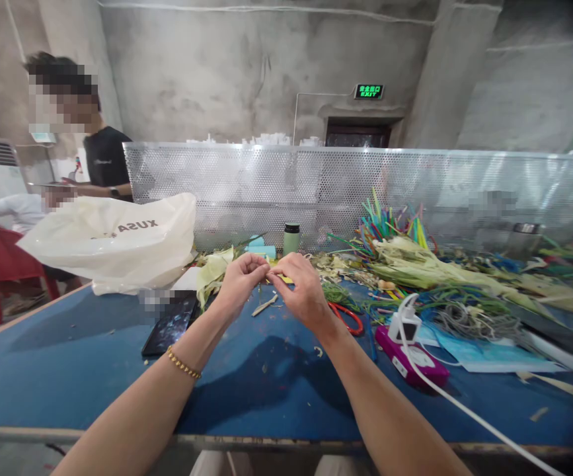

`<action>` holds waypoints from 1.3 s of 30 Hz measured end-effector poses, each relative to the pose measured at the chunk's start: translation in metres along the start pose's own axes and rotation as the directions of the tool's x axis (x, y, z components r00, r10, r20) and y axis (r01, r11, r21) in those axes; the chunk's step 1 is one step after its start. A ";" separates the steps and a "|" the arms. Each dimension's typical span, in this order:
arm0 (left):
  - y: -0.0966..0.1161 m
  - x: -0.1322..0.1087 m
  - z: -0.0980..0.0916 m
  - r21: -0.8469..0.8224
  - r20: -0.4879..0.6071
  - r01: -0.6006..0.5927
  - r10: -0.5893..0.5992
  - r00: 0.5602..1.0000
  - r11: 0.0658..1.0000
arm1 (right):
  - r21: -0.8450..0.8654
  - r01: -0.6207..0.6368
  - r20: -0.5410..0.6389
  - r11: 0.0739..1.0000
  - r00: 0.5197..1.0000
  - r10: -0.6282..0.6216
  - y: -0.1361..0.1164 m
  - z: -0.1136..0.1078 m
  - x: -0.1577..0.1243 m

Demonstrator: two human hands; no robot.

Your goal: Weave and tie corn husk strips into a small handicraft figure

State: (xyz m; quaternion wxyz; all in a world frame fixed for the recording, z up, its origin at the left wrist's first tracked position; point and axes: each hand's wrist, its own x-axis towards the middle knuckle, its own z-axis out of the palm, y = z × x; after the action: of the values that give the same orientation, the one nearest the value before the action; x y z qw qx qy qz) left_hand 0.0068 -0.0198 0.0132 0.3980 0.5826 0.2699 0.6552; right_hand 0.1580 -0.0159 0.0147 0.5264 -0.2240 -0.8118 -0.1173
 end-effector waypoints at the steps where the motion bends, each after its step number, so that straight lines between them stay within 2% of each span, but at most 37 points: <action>1: 0.002 0.000 0.000 0.023 0.000 -0.016 0.016 1.000 1.000 | 0.060 -0.056 -0.019 0.997 0.998 0.057 0.001 0.002 0.000; 5: 0.007 -0.001 0.001 0.053 0.039 -0.037 0.035 0.999 0.998 | 0.315 -0.299 -0.009 0.901 0.948 0.318 0.004 0.008 0.000; 8: 0.009 -0.002 0.001 0.079 0.072 -0.057 0.051 0.996 0.995 | 0.450 -0.402 0.081 0.797 0.908 0.412 0.007 0.010 0.000; 10: 0.008 -0.002 0.001 0.076 0.074 -0.042 0.037 0.997 0.996 | 0.456 -0.396 0.094 0.797 0.912 0.399 0.008 0.010 0.000; 12: 0.006 -0.001 -0.001 0.036 0.063 -0.006 0.004 0.998 0.999 | 0.383 -0.333 0.055 0.862 0.939 0.339 0.007 0.009 0.000; 16: 0.001 0.001 -0.004 -0.037 0.029 0.038 -0.037 0.999 0.999 | 0.128 -0.103 0.021 0.986 0.995 0.101 0.004 0.003 -0.001; 19: -0.001 0.002 -0.005 -0.048 0.039 0.054 -0.052 0.998 0.997 | -0.032 0.014 0.032 0.999 0.999 -0.013 0.002 -0.001 -0.001; 25: 0.000 0.001 -0.003 -0.031 0.059 0.048 -0.046 0.997 0.998 | -0.179 0.090 0.066 0.980 0.995 -0.079 0.000 -0.003 -0.001; 30: 0.000 0.001 -0.001 -0.010 0.038 0.035 -0.035 0.999 0.999 | -0.160 0.064 0.080 0.985 0.995 -0.052 -0.002 -0.002 0.000; 35: 0.000 0.002 -0.002 0.033 0.043 0.008 -0.010 0.999 0.999 | 0.005 -0.073 0.007 0.997 0.997 0.073 -0.002 0.002 0.000; 39: 0.003 0.001 -0.001 0.073 0.035 -0.009 0.006 0.999 0.997 | 0.116 -0.143 -0.002 0.983 0.990 0.144 -0.003 0.002 0.001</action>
State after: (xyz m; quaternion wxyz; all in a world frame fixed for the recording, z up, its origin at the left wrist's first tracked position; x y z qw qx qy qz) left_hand 0.0049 -0.0199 0.0157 0.3783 0.6091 0.2847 0.6363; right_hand 0.1544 -0.0178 0.0148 0.5496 -0.2503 -0.7963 -0.0330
